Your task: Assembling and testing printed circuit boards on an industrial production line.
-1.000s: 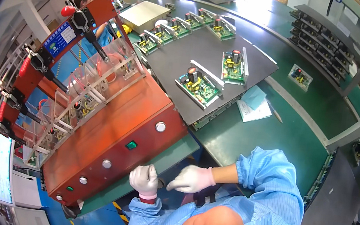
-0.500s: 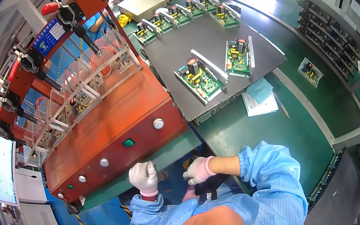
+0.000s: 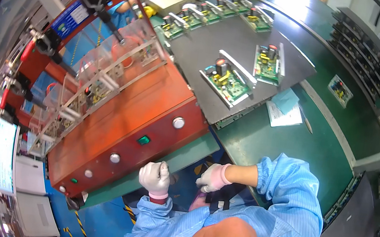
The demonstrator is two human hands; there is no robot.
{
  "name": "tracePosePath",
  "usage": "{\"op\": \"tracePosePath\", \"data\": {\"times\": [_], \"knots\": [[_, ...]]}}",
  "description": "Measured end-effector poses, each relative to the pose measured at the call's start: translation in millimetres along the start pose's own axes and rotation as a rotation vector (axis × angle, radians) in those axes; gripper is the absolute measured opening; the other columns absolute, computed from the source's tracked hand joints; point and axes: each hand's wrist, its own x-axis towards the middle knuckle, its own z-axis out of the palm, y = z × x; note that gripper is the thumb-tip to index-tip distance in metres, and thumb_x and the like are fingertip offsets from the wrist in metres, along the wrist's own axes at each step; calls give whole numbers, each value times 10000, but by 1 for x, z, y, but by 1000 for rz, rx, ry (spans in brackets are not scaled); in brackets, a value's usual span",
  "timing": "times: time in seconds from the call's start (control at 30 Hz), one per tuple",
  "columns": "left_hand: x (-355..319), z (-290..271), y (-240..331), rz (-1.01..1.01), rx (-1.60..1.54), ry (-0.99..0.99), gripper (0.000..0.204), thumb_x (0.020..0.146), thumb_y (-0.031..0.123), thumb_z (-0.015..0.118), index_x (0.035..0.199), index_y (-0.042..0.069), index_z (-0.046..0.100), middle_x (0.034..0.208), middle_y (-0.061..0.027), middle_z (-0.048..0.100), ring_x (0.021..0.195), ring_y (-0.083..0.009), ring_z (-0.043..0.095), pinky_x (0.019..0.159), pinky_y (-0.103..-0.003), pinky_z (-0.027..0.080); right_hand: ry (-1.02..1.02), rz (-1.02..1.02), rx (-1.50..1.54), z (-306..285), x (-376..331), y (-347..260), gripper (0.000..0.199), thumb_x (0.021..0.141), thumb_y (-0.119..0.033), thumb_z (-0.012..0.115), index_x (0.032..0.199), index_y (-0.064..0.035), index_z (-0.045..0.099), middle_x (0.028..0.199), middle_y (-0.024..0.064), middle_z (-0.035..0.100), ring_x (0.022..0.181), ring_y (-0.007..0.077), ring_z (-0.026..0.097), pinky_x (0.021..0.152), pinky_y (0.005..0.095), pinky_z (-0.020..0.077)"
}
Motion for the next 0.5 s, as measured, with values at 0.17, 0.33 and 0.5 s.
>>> {"op": "tracePosePath", "data": {"times": [0.17,0.33,0.5], "knots": [[8,5,6,87,-36,41,63,699,168,726,706,120,685,662,-47,610,551,-273,532,549,-383,426,42,-9,-62,4,-6,7,406,963,-438,476,1150,-103,609,1022,166,708,889,397,665,768,465,524],[7,1,14,68,-27,87,105,758,176,723,685,128,665,656,-13,571,566,-244,519,573,-339,418,-10,-8,-151,0,-12,3,459,973,-474,471,1210,-110,620,1110,151,702,996,386,653,855,431,513],[5,0,10,33,-15,107,119,762,174,731,683,121,658,654,-12,564,566,-234,513,575,-330,417,-12,-27,-59,-1,-10,7,429,984,-437,488,1225,-113,633,1141,131,701,1018,373,652,871,408,505]]}}
